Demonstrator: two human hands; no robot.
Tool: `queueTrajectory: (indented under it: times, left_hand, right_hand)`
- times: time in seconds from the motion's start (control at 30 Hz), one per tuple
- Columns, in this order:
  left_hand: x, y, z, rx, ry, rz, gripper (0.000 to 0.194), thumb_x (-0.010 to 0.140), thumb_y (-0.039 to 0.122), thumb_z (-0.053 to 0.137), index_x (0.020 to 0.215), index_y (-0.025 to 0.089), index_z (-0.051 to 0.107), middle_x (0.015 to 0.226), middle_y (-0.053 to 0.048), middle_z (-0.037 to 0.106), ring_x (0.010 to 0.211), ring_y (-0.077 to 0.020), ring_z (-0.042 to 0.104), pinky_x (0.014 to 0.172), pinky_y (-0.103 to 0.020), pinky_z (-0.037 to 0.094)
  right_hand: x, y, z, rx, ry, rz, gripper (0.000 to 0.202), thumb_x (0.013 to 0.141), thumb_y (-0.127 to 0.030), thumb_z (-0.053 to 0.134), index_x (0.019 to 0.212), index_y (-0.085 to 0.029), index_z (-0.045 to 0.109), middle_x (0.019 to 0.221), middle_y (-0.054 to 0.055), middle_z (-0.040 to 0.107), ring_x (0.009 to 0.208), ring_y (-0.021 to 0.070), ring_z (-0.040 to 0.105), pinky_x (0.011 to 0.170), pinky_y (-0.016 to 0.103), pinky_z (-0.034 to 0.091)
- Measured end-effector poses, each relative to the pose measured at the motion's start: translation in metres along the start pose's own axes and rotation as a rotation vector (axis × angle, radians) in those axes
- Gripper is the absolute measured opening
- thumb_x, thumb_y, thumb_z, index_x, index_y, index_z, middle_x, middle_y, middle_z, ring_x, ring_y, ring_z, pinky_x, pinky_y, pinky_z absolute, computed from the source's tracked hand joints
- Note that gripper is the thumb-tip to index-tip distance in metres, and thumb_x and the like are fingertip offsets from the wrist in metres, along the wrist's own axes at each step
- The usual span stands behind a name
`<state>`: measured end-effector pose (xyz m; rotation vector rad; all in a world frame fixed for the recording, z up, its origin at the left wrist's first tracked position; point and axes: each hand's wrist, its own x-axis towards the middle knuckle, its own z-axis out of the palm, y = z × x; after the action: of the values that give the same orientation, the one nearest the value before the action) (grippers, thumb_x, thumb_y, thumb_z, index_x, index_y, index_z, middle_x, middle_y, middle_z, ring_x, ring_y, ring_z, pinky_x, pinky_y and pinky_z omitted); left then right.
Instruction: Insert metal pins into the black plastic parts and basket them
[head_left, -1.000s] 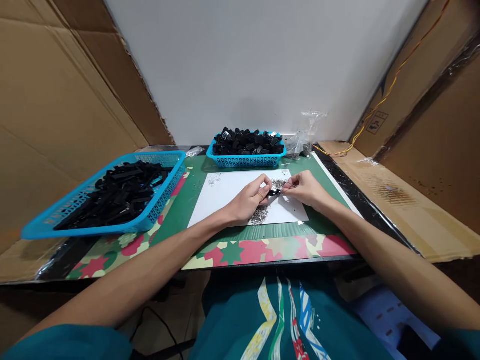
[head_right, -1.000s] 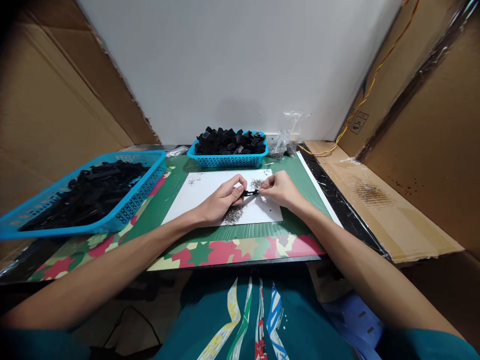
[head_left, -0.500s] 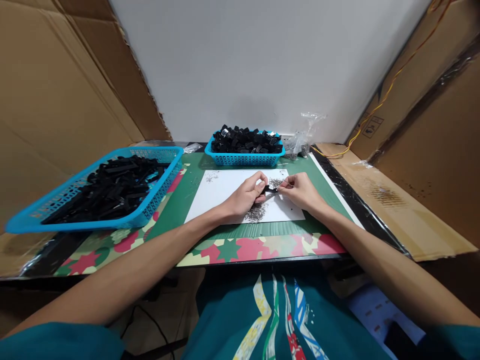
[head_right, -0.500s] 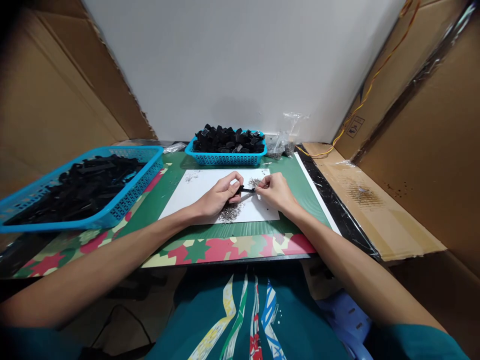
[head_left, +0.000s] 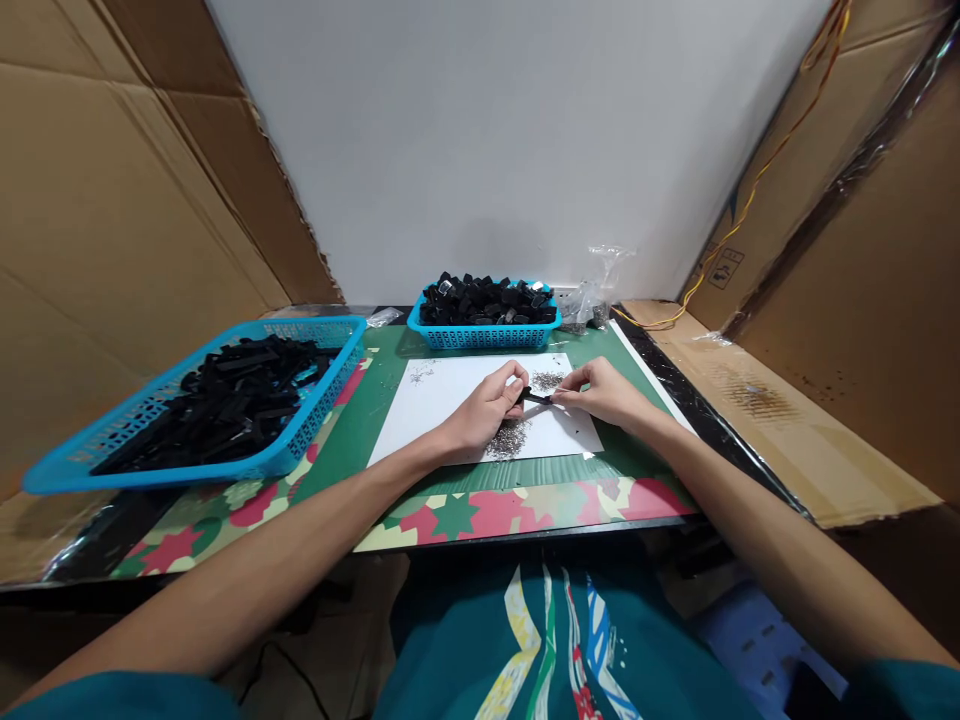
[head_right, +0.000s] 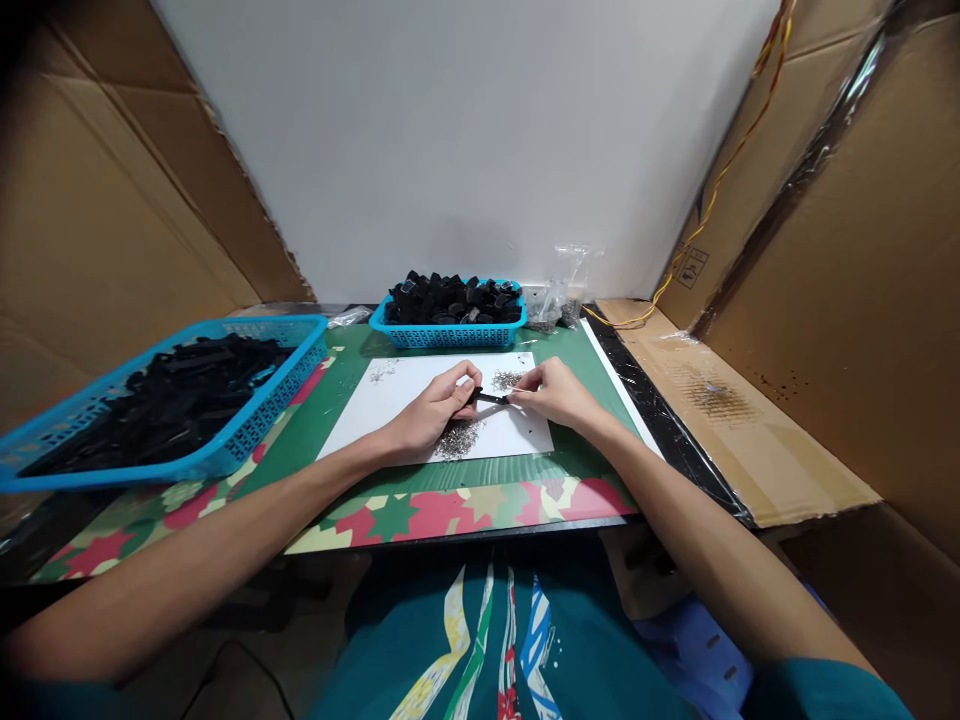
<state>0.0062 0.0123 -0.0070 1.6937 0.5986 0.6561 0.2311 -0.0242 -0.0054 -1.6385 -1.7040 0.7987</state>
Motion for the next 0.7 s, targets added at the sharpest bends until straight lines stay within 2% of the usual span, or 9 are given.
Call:
queueTrajectory:
  times: [0.23, 0.43, 0.6, 0.7]
  left_hand:
    - [-0.002, 0.002, 0.0, 0.126, 0.025, 0.039, 0.033, 0.106, 0.052, 0.045, 0.097, 0.02, 0.046, 0.07, 0.006, 0.039, 0.06, -0.011, 0.032, 0.059, -0.025, 0.025]
    - [-0.005, 0.001, 0.0, 0.174, 0.039, 0.055, 0.033, 0.107, 0.053, 0.044, 0.1, 0.022, 0.046, 0.065, 0.007, 0.041, 0.057, -0.0112, 0.035, 0.058, -0.024, 0.028]
    - [-0.005, 0.004, 0.001, 0.202, 0.014, 0.072, 0.031, 0.108, 0.047, 0.044, 0.111, 0.02, 0.058, 0.063, 0.005, 0.049, 0.058, -0.0119, 0.039, 0.06, -0.025, 0.031]
    - [-0.003, 0.005, 0.001, 0.15, 0.014, 0.078, 0.035, 0.107, 0.046, 0.045, 0.108, 0.017, 0.065, 0.065, 0.003, 0.051, 0.059, -0.0118, 0.041, 0.059, -0.025, 0.031]
  right_hand:
    - [-0.001, 0.007, -0.011, 0.075, -0.045, -0.091, 0.028, 0.083, -0.04, 0.074, 0.086, -0.014, 0.083, 0.086, 0.009, 0.078, 0.079, 0.0206, 0.065, 0.069, 0.029, 0.046]
    - [0.002, 0.014, -0.014, 0.002, -0.025, -0.136, 0.028, 0.084, -0.04, 0.073, 0.081, -0.014, 0.083, 0.076, 0.007, 0.075, 0.074, 0.0198, 0.062, 0.068, 0.03, 0.047]
    - [0.002, 0.013, -0.01, -0.128, 0.029, -0.174, 0.022, 0.083, -0.037, 0.074, 0.083, -0.016, 0.084, 0.077, 0.006, 0.073, 0.075, 0.0189, 0.06, 0.071, 0.03, 0.047]
    - [0.002, 0.012, -0.008, -0.149, 0.032, -0.178, 0.019, 0.081, -0.035, 0.076, 0.083, -0.017, 0.083, 0.075, 0.005, 0.071, 0.073, 0.0183, 0.059, 0.069, 0.03, 0.045]
